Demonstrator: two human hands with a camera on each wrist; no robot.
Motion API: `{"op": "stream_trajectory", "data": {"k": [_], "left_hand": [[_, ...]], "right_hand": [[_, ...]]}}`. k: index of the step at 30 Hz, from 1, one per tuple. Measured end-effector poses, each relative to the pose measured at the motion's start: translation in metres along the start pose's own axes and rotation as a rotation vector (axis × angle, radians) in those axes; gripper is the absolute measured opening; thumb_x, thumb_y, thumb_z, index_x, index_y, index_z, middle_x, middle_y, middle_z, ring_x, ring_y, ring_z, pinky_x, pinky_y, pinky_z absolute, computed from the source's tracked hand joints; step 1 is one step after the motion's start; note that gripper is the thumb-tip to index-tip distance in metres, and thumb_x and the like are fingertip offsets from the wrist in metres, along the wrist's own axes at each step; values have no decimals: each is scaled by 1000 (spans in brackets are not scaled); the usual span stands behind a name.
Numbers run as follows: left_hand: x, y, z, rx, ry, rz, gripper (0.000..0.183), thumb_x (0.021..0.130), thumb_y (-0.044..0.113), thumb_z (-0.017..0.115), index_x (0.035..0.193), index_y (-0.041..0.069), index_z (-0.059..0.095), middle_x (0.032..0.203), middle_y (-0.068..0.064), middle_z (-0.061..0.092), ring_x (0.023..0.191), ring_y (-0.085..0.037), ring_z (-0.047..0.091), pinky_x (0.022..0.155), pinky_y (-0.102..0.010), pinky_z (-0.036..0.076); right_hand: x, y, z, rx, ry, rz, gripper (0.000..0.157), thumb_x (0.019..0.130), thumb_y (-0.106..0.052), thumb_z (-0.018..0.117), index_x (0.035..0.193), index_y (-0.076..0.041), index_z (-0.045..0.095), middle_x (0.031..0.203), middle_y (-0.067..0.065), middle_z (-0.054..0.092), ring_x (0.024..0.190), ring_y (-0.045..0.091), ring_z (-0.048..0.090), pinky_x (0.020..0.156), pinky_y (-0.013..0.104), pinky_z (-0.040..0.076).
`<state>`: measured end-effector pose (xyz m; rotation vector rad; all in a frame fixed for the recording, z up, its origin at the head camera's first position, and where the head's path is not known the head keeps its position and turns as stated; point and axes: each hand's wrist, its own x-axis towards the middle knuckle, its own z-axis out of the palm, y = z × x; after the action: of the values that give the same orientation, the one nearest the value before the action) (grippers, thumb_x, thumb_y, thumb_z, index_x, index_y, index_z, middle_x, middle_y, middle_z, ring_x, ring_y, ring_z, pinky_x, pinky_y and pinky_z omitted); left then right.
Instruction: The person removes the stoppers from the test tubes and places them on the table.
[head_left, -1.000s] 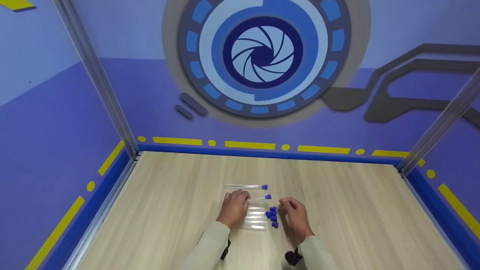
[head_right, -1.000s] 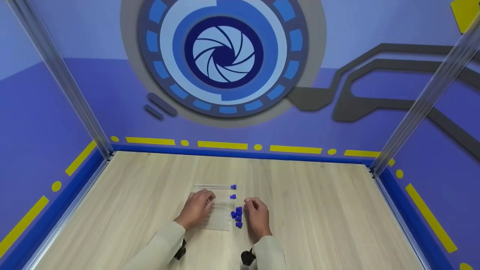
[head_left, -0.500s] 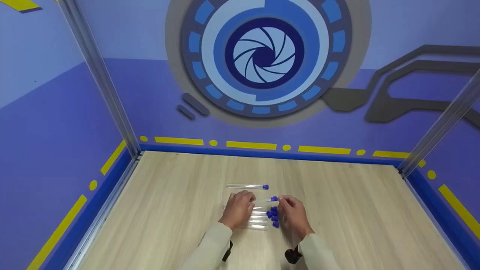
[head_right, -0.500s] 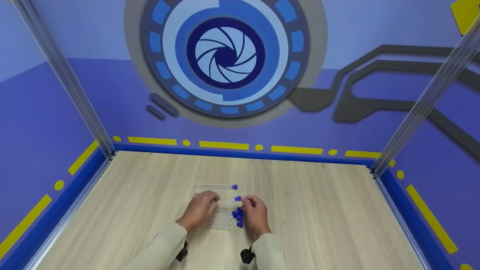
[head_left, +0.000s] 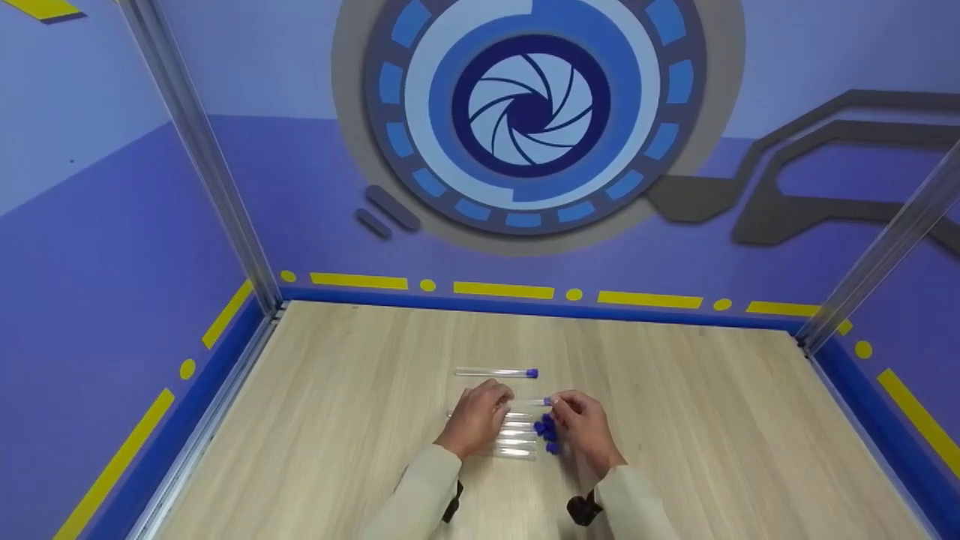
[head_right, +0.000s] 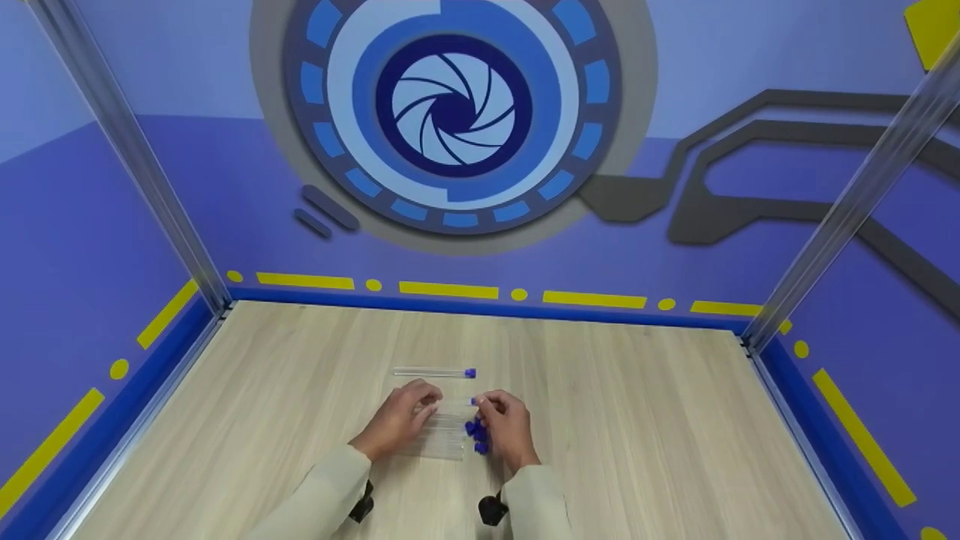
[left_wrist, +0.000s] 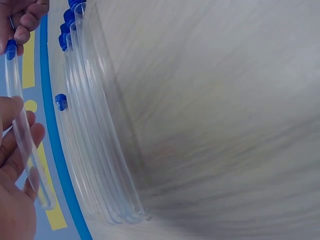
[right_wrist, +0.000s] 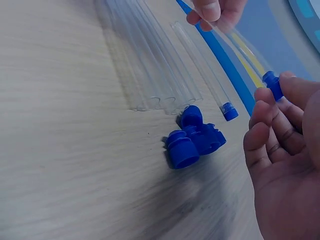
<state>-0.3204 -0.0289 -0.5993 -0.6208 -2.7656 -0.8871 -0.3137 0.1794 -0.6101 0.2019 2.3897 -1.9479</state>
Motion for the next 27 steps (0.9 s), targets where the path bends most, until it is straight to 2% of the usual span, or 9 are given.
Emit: {"op": "stream_trajectory", "data": {"k": [6,15,21,27], "left_hand": [[0,-1,-1,-75,-48,12,12,96,12,57,106,11,63,99,3,61,88,-8,57,81,-29,50],[0,-3,-5,-146,-92,39,10,96,12,56,104,9,62,96,2,59,85,-6,52,79,-26,47],[0,-4,-6,-171,-134,15,10,98,14,53,103,10,61,97,3,59,87,-6,52,80,-27,47],[2,-5,-8,-243,-192,-71,13,98,15,53,103,9,63,97,6,60,87,-4,52,80,-25,46]], "right_hand": [[1,1,0,35,-17,-14,18,95,-19,60,102,-3,65,86,5,61,77,15,55,68,26,47],[-4,-5,0,69,-19,-36,16,96,-11,58,101,3,63,84,5,60,75,14,54,67,25,47],[-1,0,2,55,-7,-48,15,96,-14,57,101,-1,63,85,3,60,76,12,54,68,25,46],[0,1,1,39,-11,-55,14,96,-15,58,103,-5,64,89,3,61,80,13,55,72,28,49]]}}
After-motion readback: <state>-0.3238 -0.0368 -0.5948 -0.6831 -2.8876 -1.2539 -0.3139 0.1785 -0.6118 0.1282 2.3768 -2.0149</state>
